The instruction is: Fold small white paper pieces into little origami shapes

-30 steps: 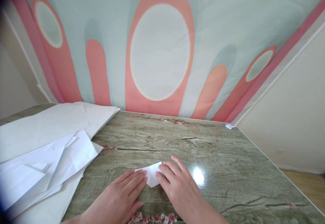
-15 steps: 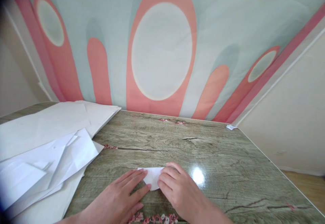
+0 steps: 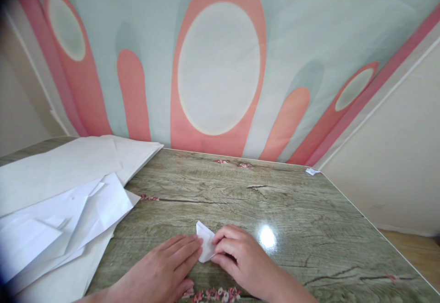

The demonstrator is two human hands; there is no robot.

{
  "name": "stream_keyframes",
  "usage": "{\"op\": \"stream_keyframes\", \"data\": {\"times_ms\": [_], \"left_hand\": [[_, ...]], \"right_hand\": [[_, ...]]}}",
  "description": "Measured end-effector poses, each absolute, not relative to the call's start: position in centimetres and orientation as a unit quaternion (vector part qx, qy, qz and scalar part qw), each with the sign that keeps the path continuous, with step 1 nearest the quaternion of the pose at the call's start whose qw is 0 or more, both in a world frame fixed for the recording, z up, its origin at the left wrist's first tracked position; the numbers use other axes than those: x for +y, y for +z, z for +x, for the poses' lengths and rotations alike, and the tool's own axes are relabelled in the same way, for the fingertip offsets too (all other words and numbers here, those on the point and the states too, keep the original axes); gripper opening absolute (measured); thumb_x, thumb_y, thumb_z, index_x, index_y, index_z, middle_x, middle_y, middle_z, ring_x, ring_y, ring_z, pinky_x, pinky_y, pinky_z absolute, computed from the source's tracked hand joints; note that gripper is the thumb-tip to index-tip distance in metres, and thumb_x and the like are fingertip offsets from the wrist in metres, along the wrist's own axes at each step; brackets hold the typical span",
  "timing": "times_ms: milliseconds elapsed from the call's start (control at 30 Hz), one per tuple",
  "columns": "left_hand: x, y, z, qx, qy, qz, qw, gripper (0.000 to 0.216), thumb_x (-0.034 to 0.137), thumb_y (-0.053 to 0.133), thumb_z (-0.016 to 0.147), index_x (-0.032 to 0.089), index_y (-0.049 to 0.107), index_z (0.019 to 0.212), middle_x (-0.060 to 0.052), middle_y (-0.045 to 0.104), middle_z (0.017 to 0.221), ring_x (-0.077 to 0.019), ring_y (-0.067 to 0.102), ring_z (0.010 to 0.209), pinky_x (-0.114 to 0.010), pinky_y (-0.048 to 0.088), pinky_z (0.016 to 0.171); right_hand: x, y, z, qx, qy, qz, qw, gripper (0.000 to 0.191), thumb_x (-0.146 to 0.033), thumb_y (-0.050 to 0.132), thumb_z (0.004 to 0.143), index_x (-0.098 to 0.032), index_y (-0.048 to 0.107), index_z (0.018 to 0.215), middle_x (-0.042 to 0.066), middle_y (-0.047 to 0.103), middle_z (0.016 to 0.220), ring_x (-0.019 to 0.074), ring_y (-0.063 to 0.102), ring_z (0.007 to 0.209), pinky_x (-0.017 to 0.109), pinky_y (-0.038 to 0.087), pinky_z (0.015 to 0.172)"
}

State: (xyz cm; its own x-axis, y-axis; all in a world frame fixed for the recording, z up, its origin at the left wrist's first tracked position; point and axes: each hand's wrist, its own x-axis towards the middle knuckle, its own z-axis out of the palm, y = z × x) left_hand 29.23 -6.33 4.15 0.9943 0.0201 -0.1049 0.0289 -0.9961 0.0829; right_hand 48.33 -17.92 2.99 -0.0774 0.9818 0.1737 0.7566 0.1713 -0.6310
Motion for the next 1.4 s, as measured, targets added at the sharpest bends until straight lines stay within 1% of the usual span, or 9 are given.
{"op": "stream_keyframes", "data": {"times_ms": [100,233,433,767,933,1033,1167,1267,1400], "left_hand": [[-6.2,4.4,29.1,0.000,-0.049,0.998,0.050,0.044,0.026,0.050,0.091,0.009,0.045,0.132,-0.015,0.045,0.137,-0.0281,0.045,0.124,-0.043,0.039,0.103],[-6.0,4.2,29.0,-0.017,-0.038,0.997,0.057,0.045,0.024,0.052,0.090,0.011,0.043,0.133,-0.016,0.045,0.138,-0.0287,0.044,0.125,-0.044,0.040,0.101],[-6.3,4.4,29.0,-0.023,-0.040,0.997,0.062,0.043,0.022,0.051,0.090,0.007,0.046,0.130,-0.017,0.048,0.134,-0.0286,0.047,0.122,-0.042,0.042,0.100],[-6.4,4.7,29.1,-0.022,-0.048,0.997,0.057,0.041,0.020,0.044,0.091,0.005,0.047,0.130,-0.016,0.048,0.135,-0.0276,0.048,0.122,-0.040,0.040,0.102],[-6.6,4.6,29.1,-0.022,-0.028,0.998,0.046,0.037,0.015,0.041,0.091,0.005,0.050,0.125,-0.016,0.052,0.132,-0.0265,0.049,0.121,-0.038,0.040,0.103],[-6.6,4.5,29.0,-0.032,-0.028,0.998,0.043,0.037,0.013,0.042,0.089,0.004,0.051,0.124,-0.017,0.052,0.130,-0.0271,0.049,0.120,-0.038,0.040,0.103],[-6.5,4.4,28.9,-0.039,-0.035,0.998,0.045,0.040,0.015,0.047,0.086,0.004,0.050,0.125,-0.018,0.049,0.134,-0.0290,0.047,0.122,-0.040,0.039,0.103],[-6.5,4.7,28.9,-0.039,-0.043,0.997,0.055,0.043,0.012,0.049,0.084,0.002,0.048,0.126,-0.020,0.047,0.135,-0.0296,0.045,0.123,-0.040,0.038,0.104],[-6.6,4.9,28.8,-0.024,-0.039,0.996,0.078,0.043,0.006,0.049,0.083,0.006,0.047,0.126,-0.018,0.047,0.135,-0.0271,0.046,0.123,-0.038,0.037,0.104]], "right_hand": [[-17.9,3.1,48.4,-0.676,0.235,-0.628,0.306,0.012,-0.018,0.056,0.089,-0.020,0.062,0.079,0.000,0.062,0.098,0.0127,0.058,0.090,0.024,0.043,0.080],[-17.8,2.8,48.2,-0.645,0.249,-0.644,0.327,0.015,-0.018,0.053,0.091,-0.020,0.060,0.078,0.000,0.060,0.093,0.0123,0.058,0.086,0.024,0.043,0.078],[-17.5,1.8,48.0,-0.621,0.232,-0.662,0.351,0.013,-0.015,0.054,0.089,-0.019,0.054,0.077,0.000,0.056,0.090,0.0127,0.056,0.083,0.024,0.042,0.075],[-16.8,2.3,46.7,-0.598,0.202,-0.710,0.311,0.017,-0.012,0.050,0.089,-0.019,0.048,0.074,0.002,0.053,0.086,0.0161,0.053,0.081,0.028,0.041,0.073],[-16.9,1.7,46.7,-0.597,0.182,-0.720,0.304,0.015,-0.010,0.049,0.088,-0.020,0.048,0.076,0.001,0.051,0.087,0.0161,0.053,0.081,0.028,0.041,0.072],[-16.9,1.2,46.6,-0.600,0.168,-0.723,0.299,0.016,-0.009,0.048,0.088,-0.020,0.046,0.077,0.001,0.050,0.086,0.0161,0.052,0.079,0.028,0.041,0.071],[-16.9,0.7,46.5,-0.602,0.150,-0.728,0.292,0.017,-0.008,0.046,0.087,-0.020,0.044,0.076,0.001,0.049,0.085,0.0165,0.051,0.078,0.029,0.041,0.070],[-16.9,0.7,46.4,-0.605,0.147,-0.727,0.289,0.017,-0.008,0.046,0.087,-0.020,0.043,0.077,0.001,0.048,0.086,0.0165,0.051,0.078,0.029,0.041,0.069],[-17.0,0.9,46.3,-0.605,0.153,-0.726,0.290,0.017,-0.008,0.046,0.087,-0.020,0.043,0.076,0.001,0.047,0.086,0.0159,0.050,0.078,0.028,0.041,0.069]]}}
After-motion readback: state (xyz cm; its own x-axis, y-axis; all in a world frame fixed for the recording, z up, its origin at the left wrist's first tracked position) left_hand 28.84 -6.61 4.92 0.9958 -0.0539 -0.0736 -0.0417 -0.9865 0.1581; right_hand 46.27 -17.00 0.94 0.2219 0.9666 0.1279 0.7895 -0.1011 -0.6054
